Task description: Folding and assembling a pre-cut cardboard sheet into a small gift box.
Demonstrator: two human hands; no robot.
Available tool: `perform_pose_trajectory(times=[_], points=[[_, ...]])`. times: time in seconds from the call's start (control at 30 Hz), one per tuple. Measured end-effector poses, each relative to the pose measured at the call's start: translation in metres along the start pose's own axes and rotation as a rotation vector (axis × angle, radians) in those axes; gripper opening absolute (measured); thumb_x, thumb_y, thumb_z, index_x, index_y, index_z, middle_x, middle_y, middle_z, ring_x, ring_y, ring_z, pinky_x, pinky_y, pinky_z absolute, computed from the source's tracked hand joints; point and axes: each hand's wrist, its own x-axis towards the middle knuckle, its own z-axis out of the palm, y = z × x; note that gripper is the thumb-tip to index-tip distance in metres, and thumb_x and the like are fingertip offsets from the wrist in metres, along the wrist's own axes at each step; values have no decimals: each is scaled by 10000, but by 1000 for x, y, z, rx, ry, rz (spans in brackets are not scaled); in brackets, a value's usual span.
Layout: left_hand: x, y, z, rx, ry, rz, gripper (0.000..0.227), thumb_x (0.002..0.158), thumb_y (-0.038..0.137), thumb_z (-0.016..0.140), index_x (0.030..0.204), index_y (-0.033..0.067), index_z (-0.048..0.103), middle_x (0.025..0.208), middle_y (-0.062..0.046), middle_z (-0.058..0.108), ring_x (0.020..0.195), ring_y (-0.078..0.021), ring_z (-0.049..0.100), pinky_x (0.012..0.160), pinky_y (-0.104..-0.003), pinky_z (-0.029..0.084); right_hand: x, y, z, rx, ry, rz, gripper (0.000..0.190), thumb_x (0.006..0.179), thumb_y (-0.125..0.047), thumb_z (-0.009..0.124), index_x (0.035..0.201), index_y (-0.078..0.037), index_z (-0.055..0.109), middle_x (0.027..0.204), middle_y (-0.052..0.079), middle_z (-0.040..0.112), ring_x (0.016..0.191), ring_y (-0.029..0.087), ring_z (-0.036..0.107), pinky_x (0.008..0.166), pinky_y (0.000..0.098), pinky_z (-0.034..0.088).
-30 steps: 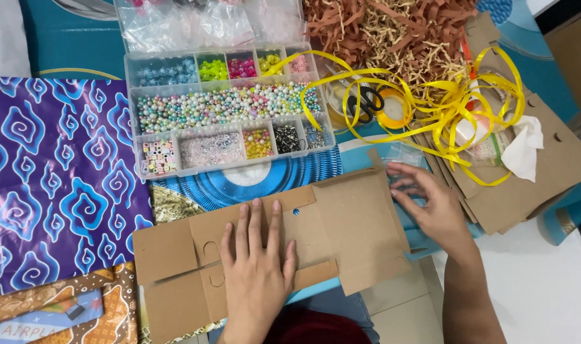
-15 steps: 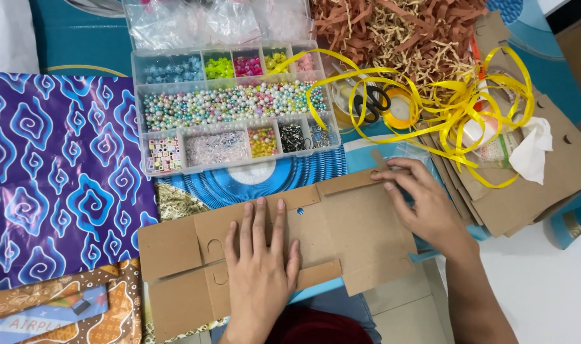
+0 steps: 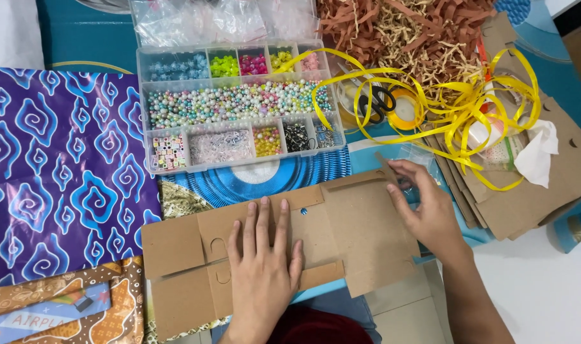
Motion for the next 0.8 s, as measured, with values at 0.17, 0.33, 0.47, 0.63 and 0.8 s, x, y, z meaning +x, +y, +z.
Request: perform_pose_trajectory(times=[0.17, 0.33, 0.47, 0.63, 0.8], points=[[-1, 0, 2, 13, -10, 5, 655, 1017, 487, 461, 1594, 180, 418, 1624, -148, 424, 1506, -291, 393, 1185, -464, 334, 7, 13, -3, -19, -15, 149, 480, 978, -161, 614, 1445, -79, 542, 1337, 102, 675, 993, 197, 671, 816, 320, 550], [-2, 0, 2, 5, 0, 4, 652, 1019, 485, 459, 1592, 176, 421, 1622, -148, 427, 1508, -292, 390, 1186, -464, 331, 10, 10, -4, -47, -41, 143, 408, 1006, -167, 564, 1406, -110, 615, 1265, 90, 629, 985, 199, 635, 787, 323, 539], [-2, 0, 2, 9, -9, 5, 655, 1020, 487, 451, 1596, 178, 415, 1623, -148, 425, 1509, -292, 388, 1194, -467, 324, 5, -2, -6, -58, -39, 94, 469, 1006, -197, 583, 1468, -115, 573, 1312, 103, 577, 987, 208, 606, 938, 348, 481], [-1, -1, 2, 13, -13, 8, 710, 994, 556, 481, 1588, 171, 423, 1604, -148, 450, 1488, -300, 416, 1168, -468, 352, -24, -25, -16, -142, -26, -26, 323, 1017, -142, 572, 1324, -111, 664, 1296, 88, 667, 1139, 230, 650, 1017, 384, 507], [-1, 0, 1, 11, -26, 17, 720, 1000, 571, 486, 1590, 163, 421, 1607, -151, 446, 1500, -310, 401, 1168, -473, 358, -37, -47, -1, -5, -483, -126, 443, 1049, -283, 457, 1449, -155, 600, 1528, 25, 578, 1464, 219, 455, 1173, 389, 341]])
